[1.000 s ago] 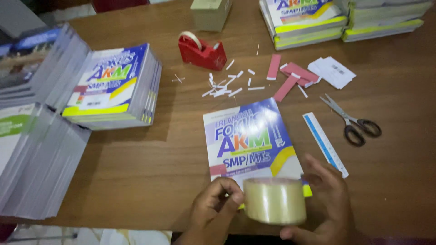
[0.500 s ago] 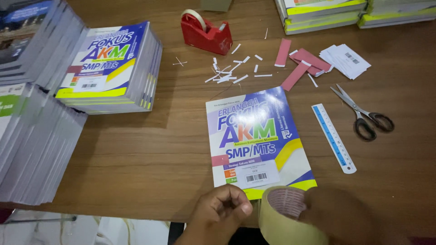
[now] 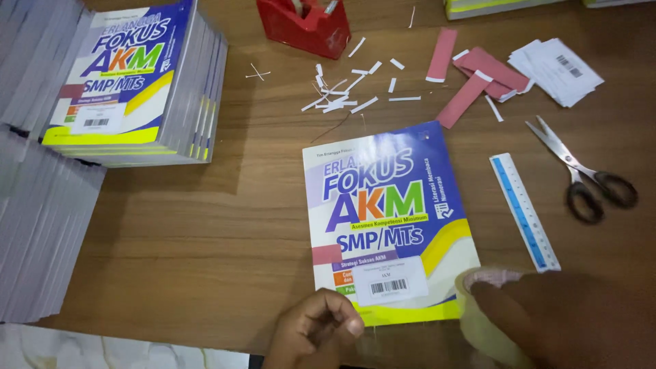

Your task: Cutting labels and paper strips to apply them to book covers for library processing.

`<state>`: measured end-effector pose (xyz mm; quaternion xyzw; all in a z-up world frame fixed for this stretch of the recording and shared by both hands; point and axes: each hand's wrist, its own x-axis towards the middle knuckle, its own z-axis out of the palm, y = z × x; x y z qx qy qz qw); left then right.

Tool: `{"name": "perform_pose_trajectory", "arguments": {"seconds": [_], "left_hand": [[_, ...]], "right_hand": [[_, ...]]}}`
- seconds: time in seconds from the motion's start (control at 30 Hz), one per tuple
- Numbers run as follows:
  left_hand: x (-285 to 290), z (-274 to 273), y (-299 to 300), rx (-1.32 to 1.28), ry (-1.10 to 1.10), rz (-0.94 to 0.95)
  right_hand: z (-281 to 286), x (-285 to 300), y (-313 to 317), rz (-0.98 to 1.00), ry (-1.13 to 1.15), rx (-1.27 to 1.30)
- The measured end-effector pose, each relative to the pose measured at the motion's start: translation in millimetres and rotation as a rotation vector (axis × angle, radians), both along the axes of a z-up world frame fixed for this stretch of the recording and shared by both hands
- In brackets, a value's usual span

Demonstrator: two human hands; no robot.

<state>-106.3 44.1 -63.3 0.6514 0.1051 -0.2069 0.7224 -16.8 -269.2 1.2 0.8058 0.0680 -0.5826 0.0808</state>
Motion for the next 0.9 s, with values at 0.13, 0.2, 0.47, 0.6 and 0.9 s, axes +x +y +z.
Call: {"name": "perform_pose_trajectory", "arguments": {"seconds": [0.13,0.2,0.47,0.6,0.9], "left_hand": [[14,8,1,0.030,-0.034,0.046],[22,7,1,0.089,-0.010,0.079],[89,10,21,0.098,-0.248,-0.041],[106,5,45,0.148,-0.452,-0.140],[106,-23,100,0.468,-0.587,-0.040]], "right_hand": [[-25,3,-31,0.184,-0.288,0.319],[-19,5,-28,0.370,-0.797,0.740],[-23,58,-4,0.082,-0.841,0.907],[-22,76,17,0.278,-0.839,1.174],[-49,81,77,0.604,-1.120,1.079]]}}
